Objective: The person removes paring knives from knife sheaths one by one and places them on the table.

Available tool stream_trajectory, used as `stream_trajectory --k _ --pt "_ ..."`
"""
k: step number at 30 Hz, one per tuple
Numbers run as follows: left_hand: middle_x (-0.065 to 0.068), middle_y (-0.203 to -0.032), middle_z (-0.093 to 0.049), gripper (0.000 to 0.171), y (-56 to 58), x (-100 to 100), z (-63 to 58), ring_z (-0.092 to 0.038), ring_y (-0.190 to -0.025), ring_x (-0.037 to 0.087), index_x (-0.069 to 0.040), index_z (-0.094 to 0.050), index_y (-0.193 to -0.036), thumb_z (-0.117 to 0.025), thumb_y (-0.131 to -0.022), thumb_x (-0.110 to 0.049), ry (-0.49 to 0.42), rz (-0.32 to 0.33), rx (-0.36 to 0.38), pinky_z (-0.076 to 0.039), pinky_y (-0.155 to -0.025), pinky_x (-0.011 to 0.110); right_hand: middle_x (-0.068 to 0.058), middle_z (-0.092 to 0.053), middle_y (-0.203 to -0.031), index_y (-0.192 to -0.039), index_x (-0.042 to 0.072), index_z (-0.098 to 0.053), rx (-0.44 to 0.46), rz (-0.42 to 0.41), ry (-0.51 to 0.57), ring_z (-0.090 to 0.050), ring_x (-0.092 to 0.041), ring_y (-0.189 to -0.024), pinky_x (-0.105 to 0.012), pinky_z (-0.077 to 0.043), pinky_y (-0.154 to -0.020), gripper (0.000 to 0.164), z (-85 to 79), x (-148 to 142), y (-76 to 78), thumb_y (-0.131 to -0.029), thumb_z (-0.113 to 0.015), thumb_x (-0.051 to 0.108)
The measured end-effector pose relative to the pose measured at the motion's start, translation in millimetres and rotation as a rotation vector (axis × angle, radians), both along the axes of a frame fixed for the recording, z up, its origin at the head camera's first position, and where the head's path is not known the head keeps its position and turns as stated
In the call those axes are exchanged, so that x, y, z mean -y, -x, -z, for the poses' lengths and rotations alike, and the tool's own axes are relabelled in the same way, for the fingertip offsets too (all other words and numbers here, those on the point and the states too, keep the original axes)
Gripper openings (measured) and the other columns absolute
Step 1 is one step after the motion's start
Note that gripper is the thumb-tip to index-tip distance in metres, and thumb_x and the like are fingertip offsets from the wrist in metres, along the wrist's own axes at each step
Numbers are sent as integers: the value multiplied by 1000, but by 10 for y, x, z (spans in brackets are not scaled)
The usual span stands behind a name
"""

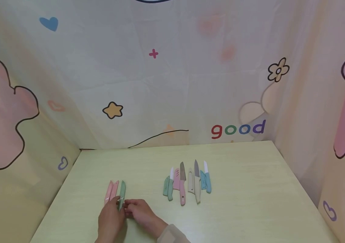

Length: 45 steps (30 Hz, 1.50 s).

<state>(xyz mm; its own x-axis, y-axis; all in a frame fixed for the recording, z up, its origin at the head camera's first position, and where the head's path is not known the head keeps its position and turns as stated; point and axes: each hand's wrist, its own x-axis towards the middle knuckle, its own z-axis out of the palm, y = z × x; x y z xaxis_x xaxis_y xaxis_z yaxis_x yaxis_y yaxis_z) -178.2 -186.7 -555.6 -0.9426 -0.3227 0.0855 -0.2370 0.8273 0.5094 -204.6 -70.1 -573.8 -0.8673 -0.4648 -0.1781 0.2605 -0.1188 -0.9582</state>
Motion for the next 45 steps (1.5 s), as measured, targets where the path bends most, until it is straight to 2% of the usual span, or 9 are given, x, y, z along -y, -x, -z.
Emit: stream_trajectory --k 4,8,12,19,27,30,38,40,45 --pt "21 -93 -64 42 18 -13 6 -60 -80 37 5 -60 -120 -70 -80 -7 8 -1 -22 -53 -65 53 -26 -62 -120 -126 -14 -53 20 6 12 -62 -22 -99 -39 -56 -88 42 4 -30 10 -86 -48 -3" --pt "21 -97 -64 42 36 -23 5 -60 -83 39 3 -60 -120 -71 -80 -7 22 -6 -21 -54 -62 55 -23 -63 -120 -127 -13 -53 39 12 1 -63 -19 -98 -36 -57 -87 43 -15 -62 16 -86 -48 -2" --pt "22 -100 -65 44 56 -23 3 -61 -87 41 3 -60 -120 -73 -79 -7 40 4 -25 -55 -65 56 -25 -62 -120 -127 -14 -52 45 16 11 -63 -21 -96 -38 -57 -87 43 -17 -78 18 -86 -45 -3" --pt "20 -94 -66 45 87 2 21 -61 -88 37 5 -61 -119 -73 -77 -7 56 21 -17 -55 -69 54 -29 -60 -121 -128 -16 -49 57 14 36 -64 -26 -96 -43 -56 -88 45 0 -106 26 -85 -44 -5" --pt "16 -91 -71 42 97 31 -23 -63 -80 37 -1 -64 -119 -72 -79 -8 -2 16 8 -54 -61 56 -27 -59 -124 -130 -17 -47 52 -23 43 -63 -28 -98 -42 -55 -90 44 29 -110 33 -87 -44 -6" --pt "16 -91 -72 40 103 27 -17 -64 -81 35 -2 -65 -119 -71 -80 -8 -20 15 7 -55 -64 57 -25 -57 -127 -131 -15 -47 45 -48 47 -62 -26 -100 -40 -55 -90 44 22 -123 30 -88 -45 -5" --pt "19 -101 -71 41 141 -12 -35 -63 -91 36 1 -63 -121 -69 -81 -5 -69 -20 77 -54 -77 58 -21 -53 -136 -129 -9 -53 23 -56 39 -61 -21 -101 -40 -55 -91 44 6 -118 19 -87 -46 -3" --pt "20 -102 -70 42 141 -15 -36 -63 -92 36 2 -62 -122 -69 -81 -3 -83 -16 55 -54 -78 59 -20 -53 -136 -130 -8 -54 14 -60 42 -61 -21 -102 -40 -54 -92 43 1 -126 28 -88 -47 -2" --pt "18 -96 -72 46 123 -16 -39 -64 -85 31 3 -60 -125 -70 -79 -1 -124 20 -58 -55 -71 58 -19 -55 -135 -130 -6 -54 -12 -54 35 -62 -20 -101 -39 -54 -92 42 -18 -165 57 -89 -50 1"
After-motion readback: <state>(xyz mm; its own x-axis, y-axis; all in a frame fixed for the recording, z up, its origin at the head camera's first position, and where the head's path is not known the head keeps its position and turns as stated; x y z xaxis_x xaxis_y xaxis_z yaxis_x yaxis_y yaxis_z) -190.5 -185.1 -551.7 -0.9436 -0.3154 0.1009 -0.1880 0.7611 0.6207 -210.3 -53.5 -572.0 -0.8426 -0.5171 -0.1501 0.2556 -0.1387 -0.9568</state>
